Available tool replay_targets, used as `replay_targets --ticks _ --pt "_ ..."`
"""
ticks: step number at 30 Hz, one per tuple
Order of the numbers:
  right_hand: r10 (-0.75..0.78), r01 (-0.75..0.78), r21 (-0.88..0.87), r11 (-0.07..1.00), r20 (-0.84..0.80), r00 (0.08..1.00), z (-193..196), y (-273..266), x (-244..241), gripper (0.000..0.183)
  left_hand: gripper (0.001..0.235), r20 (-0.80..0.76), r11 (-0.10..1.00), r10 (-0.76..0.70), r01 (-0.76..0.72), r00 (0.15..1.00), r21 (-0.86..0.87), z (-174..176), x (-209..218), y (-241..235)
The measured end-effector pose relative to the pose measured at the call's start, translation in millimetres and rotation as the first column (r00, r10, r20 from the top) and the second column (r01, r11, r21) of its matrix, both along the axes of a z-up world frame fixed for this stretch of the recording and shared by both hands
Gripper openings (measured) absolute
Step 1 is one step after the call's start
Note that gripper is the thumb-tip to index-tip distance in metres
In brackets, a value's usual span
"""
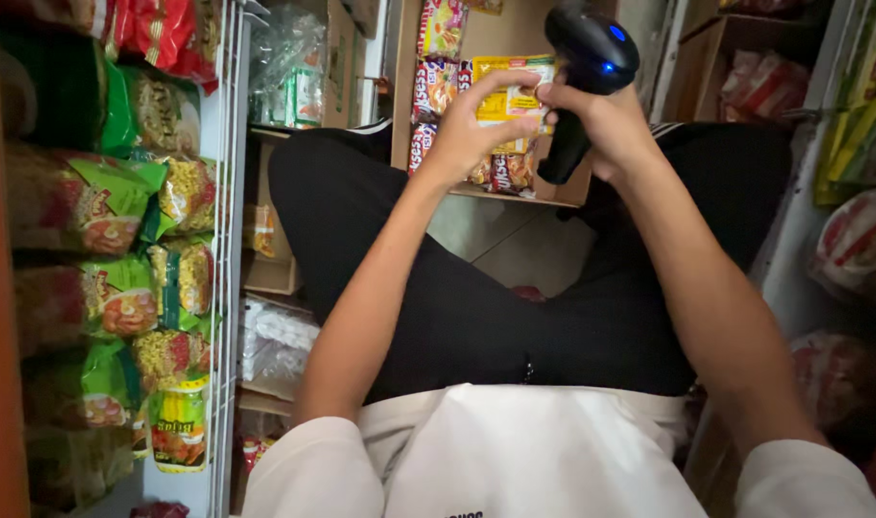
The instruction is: The person scans barcodes on snack packages and noodle packets using a handheld scanner, then places them into a cardboard box or back onto the shelves.
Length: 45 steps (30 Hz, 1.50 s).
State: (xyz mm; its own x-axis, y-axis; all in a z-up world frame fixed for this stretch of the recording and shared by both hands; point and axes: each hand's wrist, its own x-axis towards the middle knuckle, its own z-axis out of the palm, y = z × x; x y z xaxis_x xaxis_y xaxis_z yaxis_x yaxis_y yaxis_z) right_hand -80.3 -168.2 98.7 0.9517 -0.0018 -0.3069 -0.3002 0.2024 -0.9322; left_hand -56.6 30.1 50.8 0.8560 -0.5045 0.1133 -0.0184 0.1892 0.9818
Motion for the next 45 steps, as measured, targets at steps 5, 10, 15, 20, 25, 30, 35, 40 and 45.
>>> replay_targets --ticks 5,10,15,20,25,30,35,40,45 --pt "0.030 -0.024 0.084 0.996 -0.076 0.997 -3.4 0.8 5.2 0.017 0.042 -0.108 0.997 0.073 -0.075 0.991 -0.013 -9.2 2.3 -4.5" --pt "0.215 -0.201 -0.254 0.946 0.027 0.976 -8.3 -12.2 12.7 0.014 0.043 0.157 0.974 0.194 -0.209 0.968 0.085 -25.9 15.5 -0.3" --pt "0.225 -0.197 -0.250 0.948 0.089 0.970 -19.6 -9.4 14.2 0.014 0.046 0.133 0.968 0.198 -0.215 0.971 0.127 -29.6 15.8 -1.7" --pt "0.265 -0.184 -0.431 0.883 0.136 0.955 -22.0 -9.1 12.8 0.012 0.052 0.239 0.937 0.221 -0.274 0.946 0.217 -19.1 13.5 -1.1" --pt "0.431 -0.166 -0.622 0.765 0.304 0.850 -18.3 -23.0 20.7 0.027 0.049 0.288 0.901 0.228 -0.314 0.930 0.301 -13.2 20.8 4.5" --pt "0.520 0.036 -0.870 0.491 0.326 0.790 -8.5 -46.9 16.3 0.033 0.050 0.343 0.903 0.242 -0.340 0.908 0.264 -21.6 28.3 21.9" --pt "0.618 -0.061 -0.930 0.361 0.190 0.762 4.1 -49.5 8.8 0.045 0.055 0.256 0.902 0.263 -0.331 0.930 0.276 -23.7 27.2 25.3" --pt "0.667 -0.097 -0.964 0.249 0.098 0.739 21.0 -38.5 4.1 0.057 0.057 0.267 0.915 0.247 -0.315 0.932 0.252 -18.3 27.0 25.4" --pt "0.668 -0.059 -0.972 0.227 0.111 0.736 33.3 -31.1 -1.6 0.047 0.057 0.272 0.921 0.237 -0.305 0.933 0.243 -15.9 26.5 24.2"
